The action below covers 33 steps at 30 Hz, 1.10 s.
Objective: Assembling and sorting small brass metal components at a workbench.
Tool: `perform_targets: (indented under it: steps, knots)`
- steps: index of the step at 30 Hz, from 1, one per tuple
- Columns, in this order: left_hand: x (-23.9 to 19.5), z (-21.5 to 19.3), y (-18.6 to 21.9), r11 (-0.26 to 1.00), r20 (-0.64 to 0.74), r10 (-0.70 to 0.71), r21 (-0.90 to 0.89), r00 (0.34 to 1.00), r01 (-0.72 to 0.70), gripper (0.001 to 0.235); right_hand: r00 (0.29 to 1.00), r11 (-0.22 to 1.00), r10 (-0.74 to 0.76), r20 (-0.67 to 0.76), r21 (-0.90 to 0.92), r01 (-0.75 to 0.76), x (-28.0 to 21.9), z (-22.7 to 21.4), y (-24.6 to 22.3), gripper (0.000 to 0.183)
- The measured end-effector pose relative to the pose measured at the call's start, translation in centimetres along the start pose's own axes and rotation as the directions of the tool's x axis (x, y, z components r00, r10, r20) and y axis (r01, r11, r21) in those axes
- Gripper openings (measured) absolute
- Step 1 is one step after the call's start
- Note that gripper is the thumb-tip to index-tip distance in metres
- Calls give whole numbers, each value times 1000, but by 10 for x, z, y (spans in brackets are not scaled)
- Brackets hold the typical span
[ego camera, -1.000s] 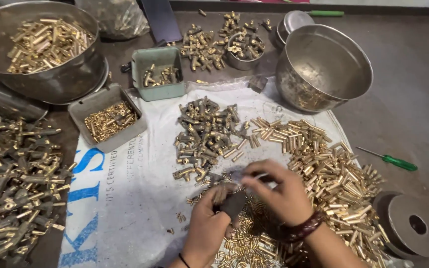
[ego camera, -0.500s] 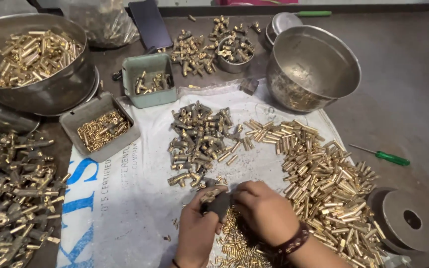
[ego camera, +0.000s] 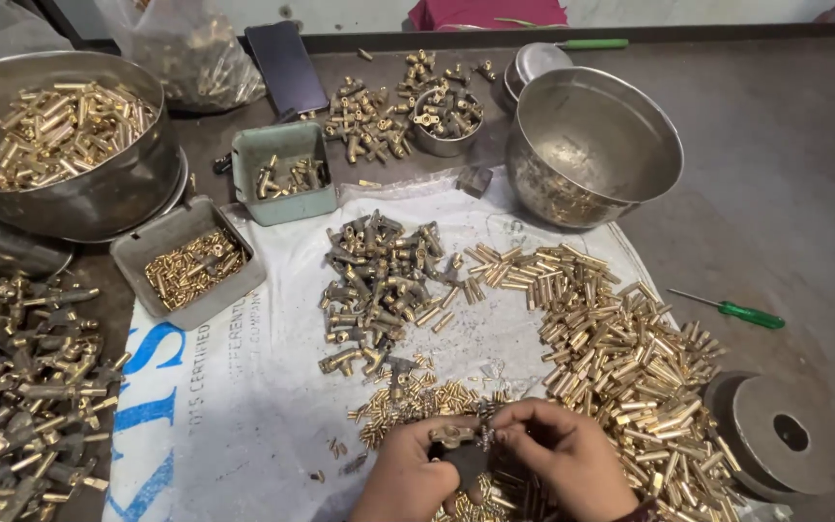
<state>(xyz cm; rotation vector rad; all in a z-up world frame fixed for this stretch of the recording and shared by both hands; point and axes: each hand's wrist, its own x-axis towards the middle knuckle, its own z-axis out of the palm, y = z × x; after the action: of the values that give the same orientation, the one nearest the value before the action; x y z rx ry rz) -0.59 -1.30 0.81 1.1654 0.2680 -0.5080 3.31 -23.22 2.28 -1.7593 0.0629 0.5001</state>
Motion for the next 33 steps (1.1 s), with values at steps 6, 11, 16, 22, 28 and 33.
perform_targets:
  steps: [6,11,16,22,28,33]
  knots:
    - [-7,13,11,998,32,-58,27,998,57,35,983,980,-104,-150,-186,75,-8,2,-41,24]
    - [-2,3,0,998,8,36,48,999,-37,33,956,936,-292,36,-196,294,-16,9,-24,27]
    - [0,6,-4,982,-47,191,13,981,-190,36,908,884,-414,58,-210,417,-15,16,-22,34]
    - [-20,22,25,854,-91,374,421,923,-305,51,995,994,-10,103,105,-1,-6,14,-10,44]
    - [-14,18,23,890,-68,269,399,961,-221,54,975,955,145,169,234,-183,3,8,6,27]
    - [-19,17,24,767,-16,374,567,927,-300,50,985,974,-21,173,227,-19,3,9,17,19]
